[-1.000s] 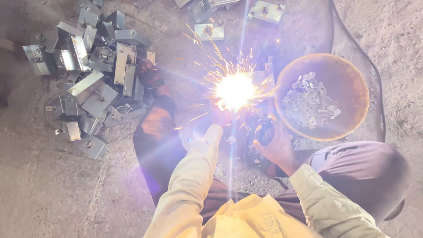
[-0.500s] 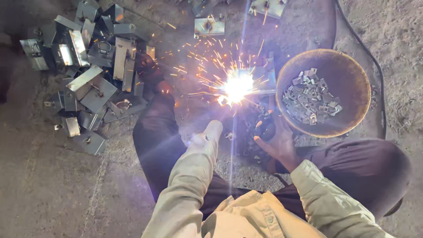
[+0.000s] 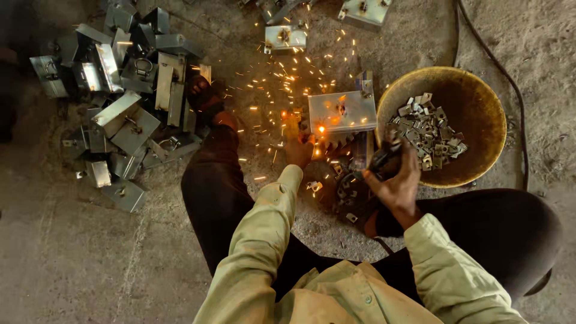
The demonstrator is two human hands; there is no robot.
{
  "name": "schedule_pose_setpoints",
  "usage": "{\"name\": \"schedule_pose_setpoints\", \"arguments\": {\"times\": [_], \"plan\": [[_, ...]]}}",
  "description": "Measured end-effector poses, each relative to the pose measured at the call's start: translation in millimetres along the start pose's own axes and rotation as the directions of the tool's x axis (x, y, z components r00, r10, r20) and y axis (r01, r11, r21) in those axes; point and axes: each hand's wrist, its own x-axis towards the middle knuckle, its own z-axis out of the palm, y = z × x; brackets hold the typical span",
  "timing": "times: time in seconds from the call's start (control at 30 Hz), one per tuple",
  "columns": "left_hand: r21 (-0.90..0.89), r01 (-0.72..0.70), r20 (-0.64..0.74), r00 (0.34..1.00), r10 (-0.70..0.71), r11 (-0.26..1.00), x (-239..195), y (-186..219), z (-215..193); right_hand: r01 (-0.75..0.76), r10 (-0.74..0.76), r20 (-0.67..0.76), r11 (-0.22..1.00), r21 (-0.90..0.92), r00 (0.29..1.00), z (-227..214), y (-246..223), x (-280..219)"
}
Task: The person welds components onto metal electrical boxes using an electrode holder, picking small metal pieces from a yellow bucket and joining them to the boxes on the floor.
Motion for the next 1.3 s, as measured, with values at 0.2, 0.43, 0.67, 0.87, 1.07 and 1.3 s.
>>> {"name": "schedule_pose_setpoints", "arguments": {"times": [0.2,0.43,0.67,0.87,1.07,1.3], "plan": [[-0.043,0.085,0.157,0.985,-0.078,0.995,1.1,3.0,-6.9,-0.136,0.139,-0.116,0.990,0.033,0.984,-20.0,-5.1,10.9],[-0.153,-0.123,-0.020,0.992,0.122,0.980,40.3,30.7,-13.2,-0.344,0.395,-0.108,0.882,0.322,0.912,-25.8,-10.2,19.1],[0.144,-0.033,0.309,0.951,-0.013,0.989,115.1,21.5,0.4,-0.354,0.449,-0.088,0.797,0.489,0.889,-26.4,-0.9,18.2],[-0.095,0.331,0.163,0.936,-0.313,0.939,54.5,-49.8,-10.3,-0.368,0.525,-0.077,0.687,0.626,0.848,-31.7,0.3,27.7],[-0.643,0.717,0.619,0.694,-0.368,0.270,-25.6,-49.5,17.4,-0.383,0.567,-0.066,0.633,0.673,0.821,-36.6,-4.9,26.4],[-0.796,0.476,0.539,0.839,0.080,0.374,-32.4,40.1,4.3,-0.387,0.490,-0.097,0.782,0.489,0.867,-44.2,-4.3,22.0]]}}
